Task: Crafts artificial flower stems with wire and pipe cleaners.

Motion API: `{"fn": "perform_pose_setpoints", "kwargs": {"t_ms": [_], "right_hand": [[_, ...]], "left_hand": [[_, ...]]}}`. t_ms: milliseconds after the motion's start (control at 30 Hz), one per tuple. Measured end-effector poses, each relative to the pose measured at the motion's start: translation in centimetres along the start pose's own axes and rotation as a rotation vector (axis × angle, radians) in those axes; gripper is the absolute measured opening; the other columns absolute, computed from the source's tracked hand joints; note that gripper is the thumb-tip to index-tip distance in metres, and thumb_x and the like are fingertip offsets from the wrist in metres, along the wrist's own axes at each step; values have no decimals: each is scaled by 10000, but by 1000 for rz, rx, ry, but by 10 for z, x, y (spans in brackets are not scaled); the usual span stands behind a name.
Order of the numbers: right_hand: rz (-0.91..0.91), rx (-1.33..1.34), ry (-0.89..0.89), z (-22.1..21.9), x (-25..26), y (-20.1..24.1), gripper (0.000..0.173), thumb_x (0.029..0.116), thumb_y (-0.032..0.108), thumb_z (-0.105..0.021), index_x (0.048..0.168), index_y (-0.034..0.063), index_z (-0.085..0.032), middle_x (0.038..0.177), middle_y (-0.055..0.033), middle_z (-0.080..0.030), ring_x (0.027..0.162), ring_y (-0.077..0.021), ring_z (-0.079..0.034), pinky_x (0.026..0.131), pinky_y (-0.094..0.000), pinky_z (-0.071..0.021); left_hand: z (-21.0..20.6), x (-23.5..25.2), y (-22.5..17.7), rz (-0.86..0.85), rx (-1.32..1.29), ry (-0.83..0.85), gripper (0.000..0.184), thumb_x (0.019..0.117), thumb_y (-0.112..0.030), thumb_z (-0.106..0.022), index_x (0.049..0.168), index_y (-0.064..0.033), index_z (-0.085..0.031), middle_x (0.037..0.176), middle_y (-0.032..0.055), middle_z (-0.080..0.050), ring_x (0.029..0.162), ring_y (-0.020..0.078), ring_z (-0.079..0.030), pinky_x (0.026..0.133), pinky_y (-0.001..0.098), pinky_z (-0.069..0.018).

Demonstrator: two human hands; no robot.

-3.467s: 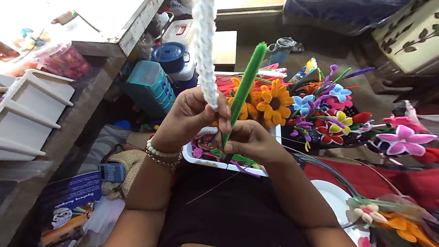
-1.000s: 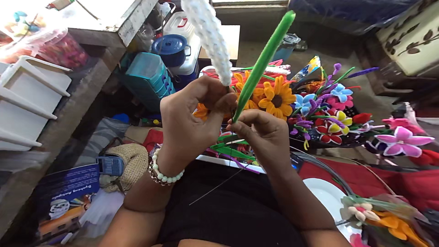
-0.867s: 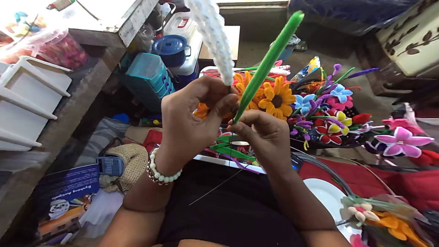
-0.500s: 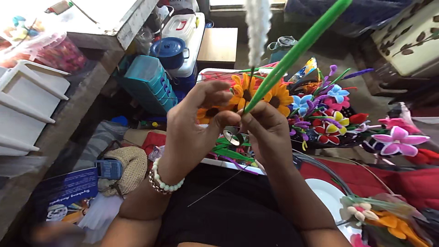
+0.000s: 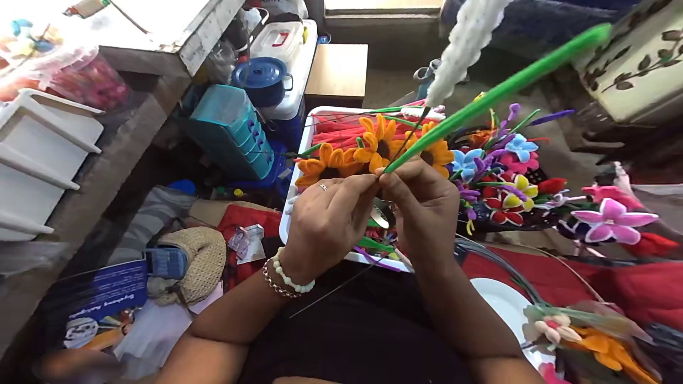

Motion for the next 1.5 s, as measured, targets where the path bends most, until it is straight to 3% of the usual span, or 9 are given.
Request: {"fn": "perform_pose_setpoints", "kwargs": {"t_ms": [233, 400, 567, 733, 867, 1033, 1167, 1500], "right_hand": [[112, -195, -18, 3, -1, 9, 47, 956, 171, -728, 954, 123, -730, 954, 33, -690, 867, -69, -681, 752, -242, -603], [101, -208, -84, 4, -3, 9, 46, 947, 159, -729, 928, 118, -722, 926, 46, -684, 849, -52, -672, 749, -232, -595], [81, -248, -103, 2, -4, 7, 54, 939, 130, -718, 895, 99, -723, 905, 34, -674, 823, -50, -662, 701, -211, -585], [145, -375, -105, 2, -4, 9, 67, 919, 143, -743, 879, 91, -729, 915, 37, -676, 867, -28, -656, 750, -193, -575], [156, -438, -69, 1, -4, 12, 91, 933, 182, -744, 915, 93, -747, 933, 35, -679, 859, -11, -644, 727, -168, -553], [141, -420, 84, 4, 3, 12, 103, 955, 162, -718, 968, 67, -755, 971, 6, -690, 851, -23, -661, 727, -175, -580], [147, -407, 156, 4, 5, 9, 95, 971, 152, -697, 975, 65, -735, 1001, -1, -681, 897, -31, -659, 751, -181, -575], [-29, 63, 311, 0, 5, -8, 63, 1004, 174, -652, 989, 114, -665, 1012, 56, -643, 905, 1, -629, 783, -172, -564]], "left_hand": [[-2, -1, -1, -15, -23, -22, 99, 908, -24, -683, 944, 38, -752, 787, 93, -735, 669, 90, -667, 613, 214, -536], [-5, -4, -1, 6, 12, 27, 157, 978, -86, -678, 1036, 45, -743, 810, 108, -747, 669, 112, -681, 617, 228, -540], [-9, -6, -1, -21, 13, 40, 140, 939, -42, -683, 1013, 51, -755, 761, 106, -734, 634, 120, -671, 590, 235, -534], [-11, -7, 3, -60, 9, 28, 132, 929, -27, -677, 996, 59, -751, 742, 112, -721, 620, 132, -660, 575, 247, -521], [-12, -11, 7, -50, -38, -15, 104, 931, -14, -670, 952, 68, -731, 736, 111, -705, 633, 118, -645, 599, 226, -524], [-13, -18, 18, 120, -335, -15, 108, 949, -13, -674, 985, 85, -705, 809, 96, -733, 721, 72, -705, 674, 211, -606], [-17, -23, 20, 235, -572, -15, 87, 979, 5, -637, 1005, 80, -672, 828, 79, -756, 711, 91, -740, 650, 241, -643], [-22, -23, 19, 469, -993, 58, 98, 1041, -109, -583, 1034, -75, -675, 794, -51, -756, 651, 11, -707, 587, 162, -599]]}}
Point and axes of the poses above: each hand's wrist, its own x-axis towards the middle knuckle, its own z-axis out of the back of the hand, y = z × x, the point moved 5 cm from there along x, towards the middle knuckle
